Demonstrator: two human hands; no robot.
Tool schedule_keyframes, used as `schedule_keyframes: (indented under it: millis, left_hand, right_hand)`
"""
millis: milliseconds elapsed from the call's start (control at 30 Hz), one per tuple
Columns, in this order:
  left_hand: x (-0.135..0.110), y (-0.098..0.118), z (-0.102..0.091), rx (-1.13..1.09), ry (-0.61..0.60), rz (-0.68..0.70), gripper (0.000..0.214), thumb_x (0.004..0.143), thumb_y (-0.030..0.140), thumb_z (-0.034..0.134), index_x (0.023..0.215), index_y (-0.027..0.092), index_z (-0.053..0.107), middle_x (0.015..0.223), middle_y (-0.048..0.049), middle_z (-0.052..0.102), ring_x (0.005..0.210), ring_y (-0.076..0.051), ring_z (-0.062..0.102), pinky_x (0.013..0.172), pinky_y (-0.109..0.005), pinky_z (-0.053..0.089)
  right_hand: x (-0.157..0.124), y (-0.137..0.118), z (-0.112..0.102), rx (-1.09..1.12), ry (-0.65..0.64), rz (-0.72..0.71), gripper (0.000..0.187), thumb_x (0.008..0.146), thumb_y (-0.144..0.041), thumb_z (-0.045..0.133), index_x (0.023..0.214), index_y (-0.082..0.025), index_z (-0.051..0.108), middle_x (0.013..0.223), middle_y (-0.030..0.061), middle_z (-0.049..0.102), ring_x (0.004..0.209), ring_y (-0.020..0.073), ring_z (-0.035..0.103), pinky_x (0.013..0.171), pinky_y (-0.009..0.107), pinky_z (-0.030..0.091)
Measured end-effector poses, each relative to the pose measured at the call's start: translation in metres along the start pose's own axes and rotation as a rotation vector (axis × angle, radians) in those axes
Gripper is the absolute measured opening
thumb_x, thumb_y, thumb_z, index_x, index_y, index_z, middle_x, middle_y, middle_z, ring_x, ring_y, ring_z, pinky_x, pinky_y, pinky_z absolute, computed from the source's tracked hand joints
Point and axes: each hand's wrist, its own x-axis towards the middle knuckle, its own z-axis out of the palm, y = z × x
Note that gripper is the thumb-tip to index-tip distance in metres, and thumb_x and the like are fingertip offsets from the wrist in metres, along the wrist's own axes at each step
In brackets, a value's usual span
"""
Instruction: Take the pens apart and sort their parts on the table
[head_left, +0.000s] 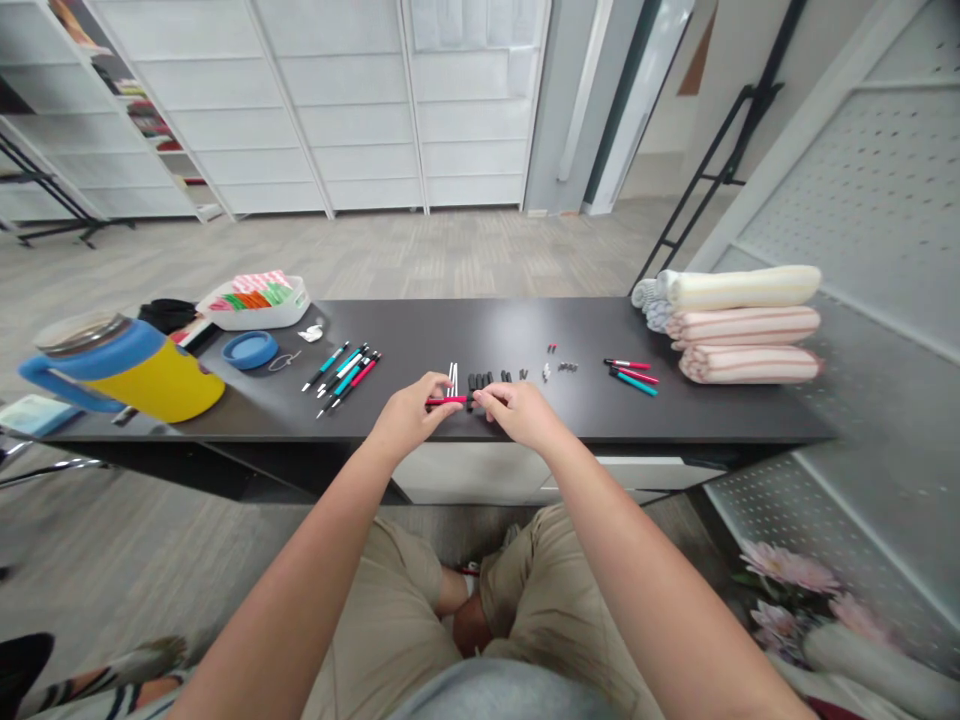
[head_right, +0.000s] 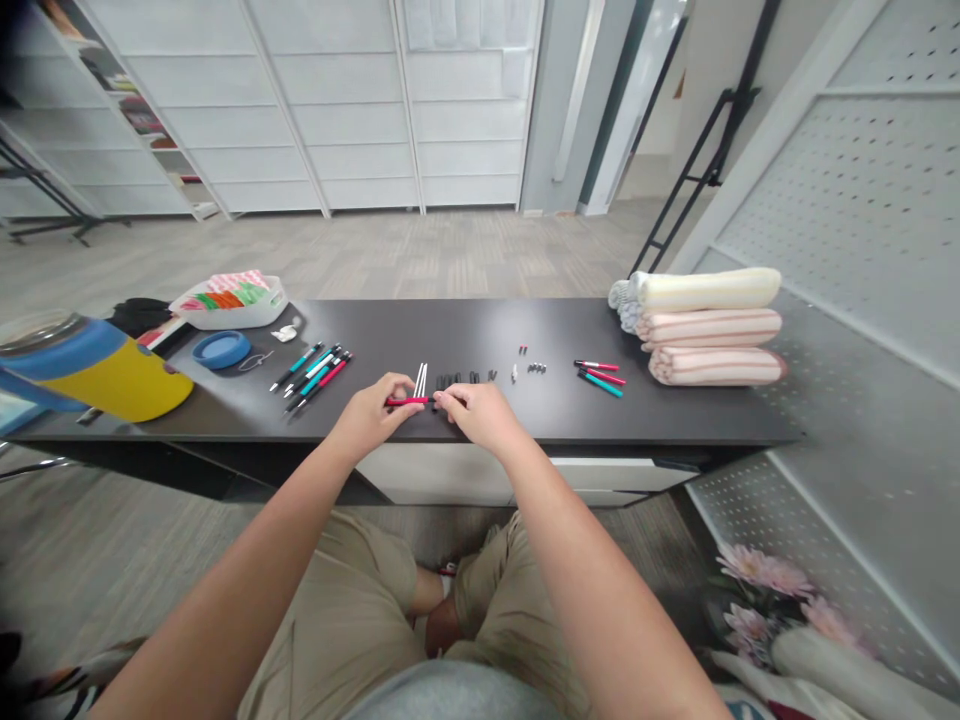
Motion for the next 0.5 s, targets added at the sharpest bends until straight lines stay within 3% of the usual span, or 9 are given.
schedule_keyframes:
  millis: [133, 500]
  left_hand:
    - [0.0024, -0.0018, -0.0019, -0.017, -0.038, 0.025, 0.031, 0.098, 0.051, 0.063, 0.099, 0.021, 0.070, 0.087, -0.0017, 0.071, 0.072, -0.015, 0.060, 0.067, -0.026, 0.042]
    - [0.0046, 0.0012, -0.0031, -0.001, -0.131, 0.037, 0.042, 0.102, 0.052, 0.051, 0.087, 0.023, 0.076, 0.079, -0.0030, 0.073, 0.073, -0.017, 0.062, 0.070, -0.028, 0.042]
  right_hand:
    - [0.0005, 0.0044, -0.0004, 0.008, 0.022, -0.002, 0.035, 0.104, -0.043, 0.054, 0.090, -0.023, 0.079, 0.070, -0.0015, 0.073, 0.059, 0.0128, 0.059, 0.059, 0.026, 0.036]
    - [-0.0026, 0.0023, -0.0023, 0.022, 0.035, -0.051, 0.026, 0.102, -0.033, 0.058, 0.087, -0.022, 0.076, 0.076, -0.0012, 0.075, 0.067, 0.0135, 0.061, 0.067, 0.025, 0.041]
